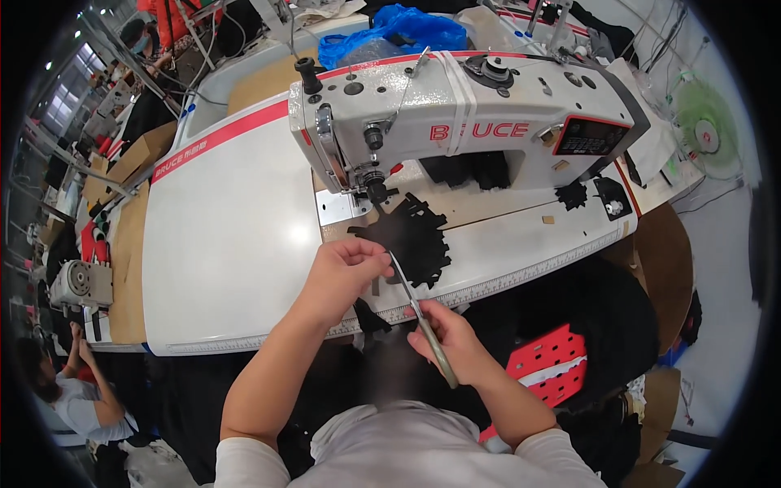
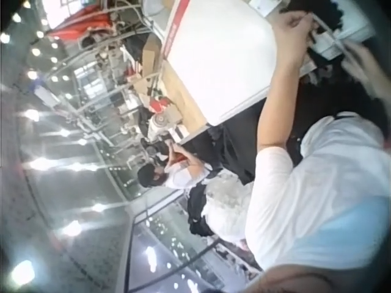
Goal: Sewing elastic straps onto fabric components using an industrial sewing machine.
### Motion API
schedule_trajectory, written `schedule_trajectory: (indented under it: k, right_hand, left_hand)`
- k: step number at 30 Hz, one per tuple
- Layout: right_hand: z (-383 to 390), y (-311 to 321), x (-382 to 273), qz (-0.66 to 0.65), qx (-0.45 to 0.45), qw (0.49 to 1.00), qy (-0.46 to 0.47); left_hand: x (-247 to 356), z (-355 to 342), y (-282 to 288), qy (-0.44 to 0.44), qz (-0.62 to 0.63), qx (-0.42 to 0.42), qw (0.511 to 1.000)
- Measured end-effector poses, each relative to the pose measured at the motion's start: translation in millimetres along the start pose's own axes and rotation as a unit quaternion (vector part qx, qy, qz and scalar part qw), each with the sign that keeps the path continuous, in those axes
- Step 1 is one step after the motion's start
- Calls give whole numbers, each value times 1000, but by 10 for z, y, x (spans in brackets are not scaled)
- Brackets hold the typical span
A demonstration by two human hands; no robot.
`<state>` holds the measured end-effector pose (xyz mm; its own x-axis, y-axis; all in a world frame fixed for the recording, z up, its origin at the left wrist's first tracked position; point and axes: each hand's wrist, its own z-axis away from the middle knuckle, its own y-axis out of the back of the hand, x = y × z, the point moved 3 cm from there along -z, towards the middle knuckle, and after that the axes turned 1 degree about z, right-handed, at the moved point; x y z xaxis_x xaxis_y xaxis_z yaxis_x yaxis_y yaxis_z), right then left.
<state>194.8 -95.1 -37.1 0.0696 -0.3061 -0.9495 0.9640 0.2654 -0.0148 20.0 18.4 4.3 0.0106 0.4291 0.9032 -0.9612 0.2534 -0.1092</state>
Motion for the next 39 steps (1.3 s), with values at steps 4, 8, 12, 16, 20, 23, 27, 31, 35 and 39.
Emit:
schedule_trajectory:
  k: [4, 8, 12, 16, 20, 23, 27, 31, 35, 39]
  right_hand:
    - [-92, -28, -34, 21, 38, 997, 60]
    - [-106, -25, -29, 4, 26, 998, 56]
    - [-97, -28, -50, 13, 31, 998, 54]
    - [-99, -28, -80, 17, 35, 998, 52]
    - [-125, -2, -59, 39, 39, 997, 55]
    - [-159, 25, -42, 58, 33, 997, 41]
    - [-180, -10, -62, 52, 37, 998, 27]
    - [-166, -39, -37, 24, 77, 994, 75]
    - [-200, -95, -214, -9, 118, 985, 124]
    - [-200, -96, -182, -79, 116, 980, 142]
  left_hand:
    - [-63, 1, 28, 0, -9, -7, 1000]
    - [-86, -2, 58, 0, -5, -21, 1000]
    - [-82, -4, 71, 3, -13, -22, 1000]
    - [-61, -2, 91, 8, -15, -29, 999]
    - [-70, -16, 120, 1, -23, -36, 999]
    - [-73, -22, 149, 1, -28, -31, 999]
    - [-100, -8, 213, 7, -33, -15, 999]
    - [-209, 138, 238, 5, -3, -38, 999]
    - [-280, 343, 165, 31, -22, -91, 995]
    - [-310, 403, 59, 33, -17, -127, 991]
